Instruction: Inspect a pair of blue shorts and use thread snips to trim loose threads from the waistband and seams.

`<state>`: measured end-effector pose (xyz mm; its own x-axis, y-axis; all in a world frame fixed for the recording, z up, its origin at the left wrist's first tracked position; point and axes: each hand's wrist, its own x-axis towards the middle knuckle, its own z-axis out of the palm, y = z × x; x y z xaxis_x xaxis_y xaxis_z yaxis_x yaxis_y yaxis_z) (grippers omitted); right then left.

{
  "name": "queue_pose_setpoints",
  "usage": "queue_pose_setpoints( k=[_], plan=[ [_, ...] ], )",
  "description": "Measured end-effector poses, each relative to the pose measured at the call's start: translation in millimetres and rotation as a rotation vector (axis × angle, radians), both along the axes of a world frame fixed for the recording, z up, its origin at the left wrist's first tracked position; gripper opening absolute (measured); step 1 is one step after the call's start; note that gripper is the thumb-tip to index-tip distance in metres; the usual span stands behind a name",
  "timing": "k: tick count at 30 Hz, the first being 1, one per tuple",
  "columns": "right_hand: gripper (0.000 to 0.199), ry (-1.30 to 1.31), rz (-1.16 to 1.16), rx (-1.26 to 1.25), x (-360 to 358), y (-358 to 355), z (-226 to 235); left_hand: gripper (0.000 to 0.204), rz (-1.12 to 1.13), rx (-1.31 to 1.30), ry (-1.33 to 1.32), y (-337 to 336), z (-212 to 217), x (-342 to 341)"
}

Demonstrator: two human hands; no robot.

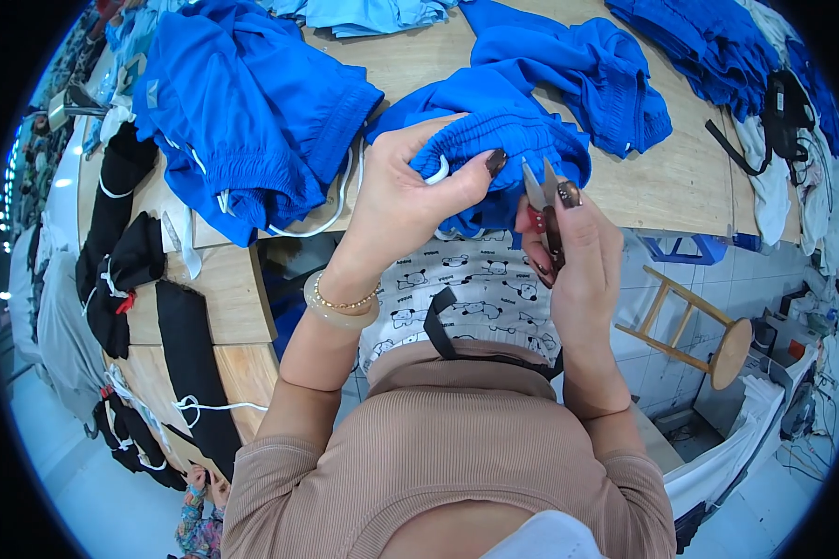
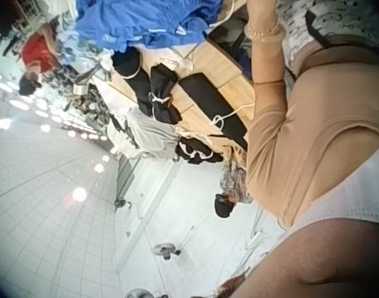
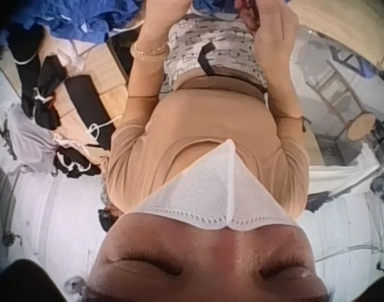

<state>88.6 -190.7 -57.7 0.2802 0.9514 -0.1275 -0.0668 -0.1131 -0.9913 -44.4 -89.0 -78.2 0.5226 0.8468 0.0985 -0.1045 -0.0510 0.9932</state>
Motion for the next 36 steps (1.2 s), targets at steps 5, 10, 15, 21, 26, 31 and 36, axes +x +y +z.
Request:
queue_pose_setpoints(
  k=[5,10,15,21,26,31,36],
  plan=[
    [0.039,0.038,-0.045,0.017,-6,4,1,0.017,-0.011,0.008,-0.013,1,0,0],
    [0.036,0.306,0.085,-0.001,2,5,-11,0.016,-0.001,-0.011,-0.011,0,-3,0],
    [0.035,0.396,-0.02,0.055,13,5,-2,0.015,-0.022,-0.028,-0.022,3,-8,-5],
    [0.041,0.207,0.113,-0.166,16,1,12,0.013,-0.04,-0.09,-0.028,2,-1,-4],
    [0.038,0.151,0.148,-0.2,13,-2,10,0.013,-0.031,-0.069,-0.021,2,-2,-3],
    [0.039,0.137,0.139,-0.196,11,-2,10,0.014,-0.015,-0.062,-0.016,2,-2,-2],
    [0.047,0.072,0.057,-0.201,7,-1,9,0.015,-0.002,-0.039,0.001,0,-1,-1]
  ],
)
